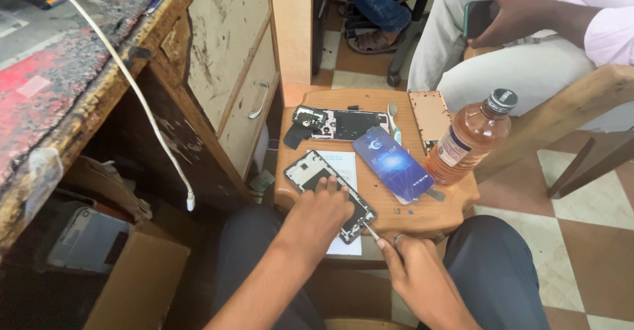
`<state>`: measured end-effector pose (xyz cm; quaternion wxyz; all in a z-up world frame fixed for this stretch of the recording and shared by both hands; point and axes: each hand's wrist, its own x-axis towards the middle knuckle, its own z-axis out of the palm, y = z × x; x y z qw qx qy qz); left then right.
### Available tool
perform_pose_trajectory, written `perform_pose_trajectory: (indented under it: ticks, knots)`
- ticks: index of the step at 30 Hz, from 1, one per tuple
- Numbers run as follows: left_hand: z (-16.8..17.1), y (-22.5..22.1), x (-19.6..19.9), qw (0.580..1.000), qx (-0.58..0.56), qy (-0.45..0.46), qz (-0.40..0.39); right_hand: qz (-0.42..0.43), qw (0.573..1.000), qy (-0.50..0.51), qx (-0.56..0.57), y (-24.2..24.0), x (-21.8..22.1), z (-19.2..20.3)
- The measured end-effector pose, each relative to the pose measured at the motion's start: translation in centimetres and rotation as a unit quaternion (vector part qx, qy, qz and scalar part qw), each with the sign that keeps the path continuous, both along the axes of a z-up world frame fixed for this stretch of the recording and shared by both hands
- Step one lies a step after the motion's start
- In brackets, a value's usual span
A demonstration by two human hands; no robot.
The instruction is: The person uses a metal tool to scrape and clean the edges of a disassembled smartphone frame on a small table. They then pick up a plastic bottle, pour a liquid onto the tool, and continue cleaning the phone frame.
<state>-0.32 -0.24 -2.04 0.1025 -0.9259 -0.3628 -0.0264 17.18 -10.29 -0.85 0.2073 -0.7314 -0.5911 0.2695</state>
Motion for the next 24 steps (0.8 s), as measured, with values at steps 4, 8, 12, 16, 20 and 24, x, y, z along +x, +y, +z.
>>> perform_pose_trajectory:
  ticks: [4, 8, 12, 16, 20, 24]
  knots:
    - [0.4, -0.1, 0.0, 1.0, -0.013, 0.01, -0.003, 0.049, 0.996, -0.007, 0.07, -0.1, 0.0, 0.3]
    - [0.6, -0.1, 0.1, 0.999, -0.026, 0.035, 0.004, 0.14, 0.967, -0.068, 0.204, -0.3, 1.0, -2.8]
    - [0.4, -0.1, 0.1, 1.0, 0.02, 0.007, -0.006, 0.153, 0.968, -0.146, 0.135, -0.5, 1.8, -6.2]
    - [0.5, 0.1, 0.0, 0.998, -0.061, 0.022, -0.005, 0.134, 0.976, -0.143, 0.091, -0.2, 1.6, -7.3]
    - [-0.6, 0.2, 0.1, 0.999, -0.025, 0.019, -0.012, 0.063, 0.986, 0.147, 0.052, -0.2, 1.7, -5.9]
    - [-1.8, 0.5, 0.0, 0.999, 0.028, -0.026, -0.012, -0.082, 0.901, 0.41, -0.117, -0.4, 1.5, -3.4]
